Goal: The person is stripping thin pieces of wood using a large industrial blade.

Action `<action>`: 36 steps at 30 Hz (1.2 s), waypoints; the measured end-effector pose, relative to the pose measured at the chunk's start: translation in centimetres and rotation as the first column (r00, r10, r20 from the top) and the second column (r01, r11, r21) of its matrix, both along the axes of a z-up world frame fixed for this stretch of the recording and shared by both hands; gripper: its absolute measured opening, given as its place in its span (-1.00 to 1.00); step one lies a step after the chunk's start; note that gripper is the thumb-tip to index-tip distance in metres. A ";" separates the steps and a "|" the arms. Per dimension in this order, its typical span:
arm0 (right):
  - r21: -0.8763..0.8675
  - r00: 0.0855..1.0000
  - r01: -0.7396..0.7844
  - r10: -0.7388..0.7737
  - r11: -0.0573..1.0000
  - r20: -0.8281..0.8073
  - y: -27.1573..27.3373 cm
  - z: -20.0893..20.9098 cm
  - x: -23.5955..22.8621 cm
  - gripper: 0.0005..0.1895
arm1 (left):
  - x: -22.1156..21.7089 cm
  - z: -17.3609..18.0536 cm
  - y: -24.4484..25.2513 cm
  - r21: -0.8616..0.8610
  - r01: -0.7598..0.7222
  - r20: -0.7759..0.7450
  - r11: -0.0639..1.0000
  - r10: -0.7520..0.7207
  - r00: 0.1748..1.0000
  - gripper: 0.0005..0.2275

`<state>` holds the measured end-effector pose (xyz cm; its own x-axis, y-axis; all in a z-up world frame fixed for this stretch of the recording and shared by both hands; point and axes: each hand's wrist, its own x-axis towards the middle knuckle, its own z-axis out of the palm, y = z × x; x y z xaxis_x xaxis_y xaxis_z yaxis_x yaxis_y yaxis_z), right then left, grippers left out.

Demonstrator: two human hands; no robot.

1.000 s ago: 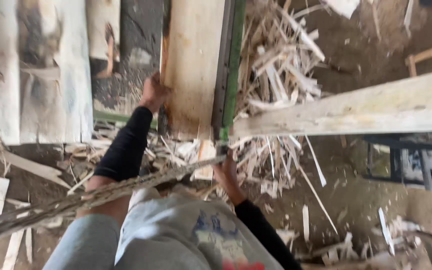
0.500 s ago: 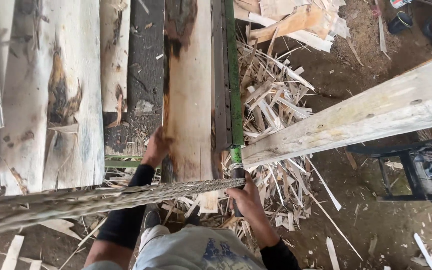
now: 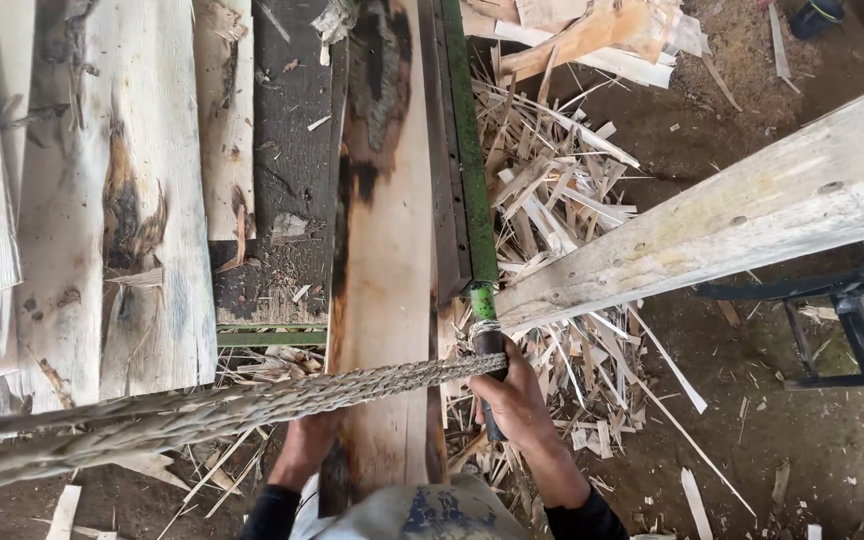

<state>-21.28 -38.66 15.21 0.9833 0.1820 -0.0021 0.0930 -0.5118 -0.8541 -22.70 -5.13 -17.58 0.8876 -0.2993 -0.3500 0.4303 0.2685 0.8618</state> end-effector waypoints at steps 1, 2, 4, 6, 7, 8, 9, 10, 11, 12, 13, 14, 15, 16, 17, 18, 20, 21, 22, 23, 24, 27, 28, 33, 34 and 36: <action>0.006 0.998 0.032 -0.031 0.999 -0.051 0.1 -0.1 -0.2 -0.74 | -0.7 0.2 -0.4 0.542 0.229 0.080 0.809 -0.321 0.944 -0.60; 0.011 0.993 0.063 -0.062 0.998 -0.103 0.3 -0.1 -0.3 -0.69 | -1.3 0.4 -0.8 0.909 0.274 -0.032 0.313 -0.603 0.797 -0.68; -0.119 0.999 0.021 -0.016 0.993 0.041 0.4 -1.0 -0.4 -0.71 | -1.9 2.2 -2.3 0.974 0.153 -0.007 0.170 -0.644 0.765 -0.66; -0.259 0.981 0.003 0.047 0.966 0.187 0.4 -1.3 -0.2 -0.72 | -1.8 2.8 -3.4 0.999 0.005 0.021 0.035 -0.691 0.723 -0.62; -0.257 0.983 0.028 0.019 0.966 0.182 0.5 -1.3 -0.4 -0.76 | -2.1 2.4 -3.6 0.977 -0.090 0.192 0.192 -0.621 0.760 -0.57; -0.254 0.984 0.054 -0.008 0.966 0.178 0.5 -1.3 -0.4 -0.79 | -2.3 2.0 -3.7 0.921 -0.192 0.354 0.338 -0.525 0.774 -0.51; -0.254 0.984 0.060 -0.014 0.965 0.178 0.4 -1.5 -0.5 -0.79 | -3.0 1.5 -3.3 0.921 -0.190 0.354 0.339 -0.530 0.771 -0.51; -0.240 0.983 0.038 0.006 0.970 0.182 0.4 -1.6 -0.6 -0.86 | -3.6 1.0 -2.8 0.872 -0.214 0.423 0.440 -0.459 0.781 -0.51; -0.229 0.982 0.010 0.034 0.973 0.187 0.3 -1.7 -0.6 -0.93 | -4.3 0.5 -2.5 0.810 -0.244 0.484 0.533 -0.374 0.791 -0.51; -0.230 0.982 0.010 0.035 0.973 0.188 0.2 -1.9 -0.8 -0.93 | -4.3 3.0 -2.7 0.809 -0.245 0.485 0.533 -0.372 0.791 -0.51; -0.244 0.972 0.004 0.054 0.970 0.230 0.2 -2.1 -0.8 -0.98 | -4.2 5.6 -3.0 0.689 -0.191 0.428 0.699 -0.179 0.886 -0.54; -0.258 0.959 -0.001 0.074 0.966 0.273 0.2 -2.2 -0.8 -0.88 | -4.1 8.1 -3.2 0.525 -0.173 0.312 0.834 0.001 0.950 -0.57; -0.261 0.959 -0.007 0.081 0.965 0.272 0.1 -2.3 -0.8 -0.88 | -4.0 7.5 -3.5 0.522 -0.179 0.312 0.834 0.008 0.950 -0.57; -0.304 0.946 0.008 0.091 0.953 0.311 0.0 -2.5 -0.7 -0.91 | -3.9 6.9 -3.8 0.205 -0.242 0.070 0.948 0.233 0.970 -0.62; -0.346 0.934 0.021 0.106 0.938 0.342 -0.2 -2.6 -0.9 -0.92 | -4.3 6.4 -4.1 -0.110 -0.378 -0.240 0.919 0.345 0.907 -0.65; -0.350 0.935 0.010 0.115 0.937 0.336 -0.3 -2.4 -0.9 -0.92 | -4.4 5.1 -4.2 -0.111 -0.387 -0.248 0.915 0.352 0.903 -0.65; -0.289 0.976 0.004 0.059 0.957 0.210 -0.1 -2.1 -1.1 -0.85 | -5.0 2.5 -4.0 -0.303 -0.472 -0.316 0.828 0.380 0.869 -0.70; -0.290 0.978 -0.005 0.066 0.957 0.200 -0.3 -2.3 -1.2 -0.85 | -5.0 5.0 -4.0 -0.298 -0.481 -0.325 0.824 0.386 0.863 -0.70; -0.284 0.993 0.014 0.021 0.959 0.120 -0.6 -2.5 -1.4 -0.86 | -4.9 7.6 -3.9 -0.237 -0.464 -0.277 0.853 0.399 0.874 -0.71; -0.282 0.999 0.037 -0.026 0.959 0.042 -0.8 -2.6 -1.4 -0.85 | -4.6 10.1 -3.8 -0.176 -0.445 -0.225 0.878 0.404 0.887 -0.71; -0.282 0.999 0.031 -0.021 0.959 0.036 -0.9 -2.9 -1.4 -0.85 | -3.9 10.9 -4.0 -0.173 -0.450 -0.231 0.876 0.408 0.883 -0.71; -0.301 0.973 0.000 0.069 0.953 0.219 -1.0 -3.5 -1.8 -0.87 | -1.3 11.9 -3.5 -0.082 -0.471 -0.196 0.878 0.449 0.872 -0.77; -0.292 0.982 0.003 0.052 0.956 0.181 -0.8 -3.5 -1.8 -0.89 | -0.2 11.2 -3.1 -0.054 -0.448 -0.186 0.892 0.432 0.882 -0.79; -0.323 0.990 0.017 0.029 0.946 0.139 -0.6 -3.0 -1.2 -0.85 | 7.1 14.1 -1.6 -0.029 -0.379 -0.136 0.925 0.372 0.918 -0.73; -0.215 0.996 0.076 -0.085 0.974 -0.032 -0.3 -2.6 -0.9 -0.64 | 7.3 14.5 -1.3 -0.040 -0.374 -0.111 0.927 0.368 0.923 -0.69; -0.117 0.960 0.164 -0.186 0.979 -0.208 0.1 -2.1 -0.6 -0.43 | 7.0 14.2 -1.0 -0.055 -0.358 -0.081 0.932 0.353 0.932 -0.65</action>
